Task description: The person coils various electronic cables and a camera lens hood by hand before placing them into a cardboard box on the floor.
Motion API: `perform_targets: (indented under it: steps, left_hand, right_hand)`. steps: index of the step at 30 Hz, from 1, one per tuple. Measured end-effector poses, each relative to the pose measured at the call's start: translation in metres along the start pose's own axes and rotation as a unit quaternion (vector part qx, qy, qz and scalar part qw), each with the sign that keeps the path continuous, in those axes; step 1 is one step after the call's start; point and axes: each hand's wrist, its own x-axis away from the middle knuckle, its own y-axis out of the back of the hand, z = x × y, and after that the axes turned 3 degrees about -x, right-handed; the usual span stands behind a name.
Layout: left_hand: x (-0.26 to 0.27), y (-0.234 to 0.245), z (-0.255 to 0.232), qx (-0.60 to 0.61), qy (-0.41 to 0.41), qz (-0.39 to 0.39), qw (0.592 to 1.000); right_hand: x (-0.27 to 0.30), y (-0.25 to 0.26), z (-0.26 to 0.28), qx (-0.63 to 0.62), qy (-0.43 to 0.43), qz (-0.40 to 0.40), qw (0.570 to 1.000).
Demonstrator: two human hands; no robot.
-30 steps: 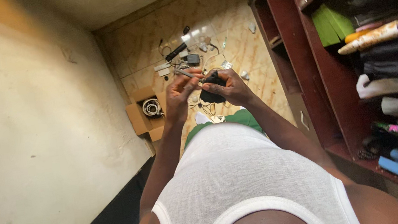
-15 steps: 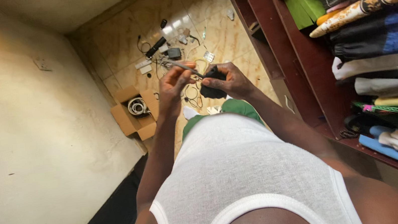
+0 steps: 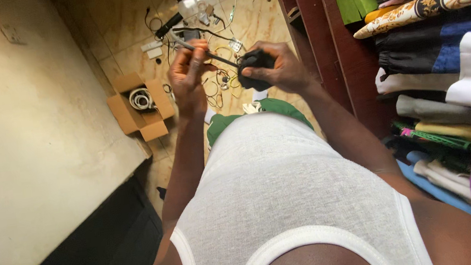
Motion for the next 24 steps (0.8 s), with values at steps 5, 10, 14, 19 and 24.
perform_targets:
  steps: [5,10,14,19,24]
  left_hand:
    - [-0.001,0.016,-0.002,0.026,-0.046,-0.042,0.998]
    - [0.002,0.012,0.005,0.039,-0.035,-0.046,0.998]
    - [0.008,-0.004,0.01,0.03,-0.026,-0.061,0.997]
    - [0.013,-0.018,0.009,-0.033,-0.026,-0.06,0.997]
    - [0.023,-0.02,0.005,-0.031,-0.039,-0.042,0.998]
  right_hand:
    - [0.021,0.051,-0.009,0.064,-0.008,-0.045,0.997]
    - [0.015,0.077,-0.027,-0.034,0.08,-0.067,0.994]
    - [0.012,0.065,-0.027,0.088,0.004,-0.09,0.992]
    - [-0.004,0.024,-0.019,0.217,0.111,-0.102,0.965]
    - [-0.007,-0.002,-0.006,0.298,0.209,-0.093,0.927]
